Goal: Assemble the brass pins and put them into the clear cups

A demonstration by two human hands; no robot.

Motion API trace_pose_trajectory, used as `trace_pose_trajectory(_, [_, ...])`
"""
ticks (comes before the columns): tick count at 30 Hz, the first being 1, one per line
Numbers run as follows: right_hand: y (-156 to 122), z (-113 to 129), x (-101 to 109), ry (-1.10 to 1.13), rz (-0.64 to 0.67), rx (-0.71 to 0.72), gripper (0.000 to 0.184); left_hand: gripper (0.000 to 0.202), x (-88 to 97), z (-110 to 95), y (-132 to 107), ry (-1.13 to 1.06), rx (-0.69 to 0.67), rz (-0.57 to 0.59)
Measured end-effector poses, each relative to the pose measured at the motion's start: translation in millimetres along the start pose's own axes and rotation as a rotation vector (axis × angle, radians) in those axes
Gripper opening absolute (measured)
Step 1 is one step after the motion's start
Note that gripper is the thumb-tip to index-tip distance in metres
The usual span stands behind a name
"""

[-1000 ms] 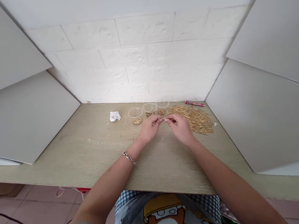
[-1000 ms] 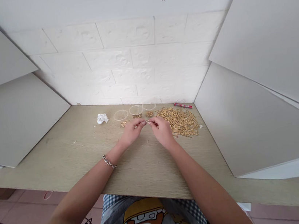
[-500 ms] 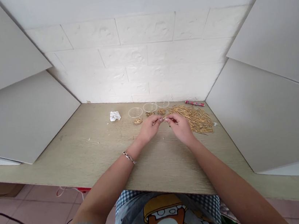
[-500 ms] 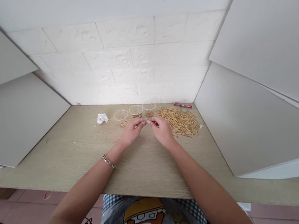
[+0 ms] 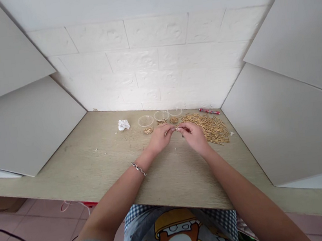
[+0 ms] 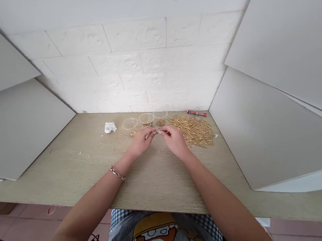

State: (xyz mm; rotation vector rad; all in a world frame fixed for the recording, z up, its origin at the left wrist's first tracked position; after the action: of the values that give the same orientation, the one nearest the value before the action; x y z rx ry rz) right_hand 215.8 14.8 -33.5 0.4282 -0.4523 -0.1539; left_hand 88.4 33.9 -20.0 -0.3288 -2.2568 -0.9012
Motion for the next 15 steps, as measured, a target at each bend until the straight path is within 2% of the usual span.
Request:
trace_pose_trajectory(5, [-1, 1, 0, -0.02, 0.006, 0.013, 0.015, 0.022, 1.4, -6, -1, 0.13, -0.094, -0.001])
trace_pose_trajectory(15, [-1, 5, 1, -0.083, 0.001, 0.066, 0.014, 0.022, 1.1, -13, -3, 0.282, -0.17, 0.012])
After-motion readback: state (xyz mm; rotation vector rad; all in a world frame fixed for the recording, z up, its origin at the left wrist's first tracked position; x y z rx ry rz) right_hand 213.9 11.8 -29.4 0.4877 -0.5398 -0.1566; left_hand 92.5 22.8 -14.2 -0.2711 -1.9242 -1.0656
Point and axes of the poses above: each hand's wrist, its own y-axis towards the middle knuckle, its own x-axis out of the back of the hand, z = x × y, the point moved 6 cm from there along y, towards the middle knuckle, and after that the axes turned 2 degrees about x, right-handed, at the moved point
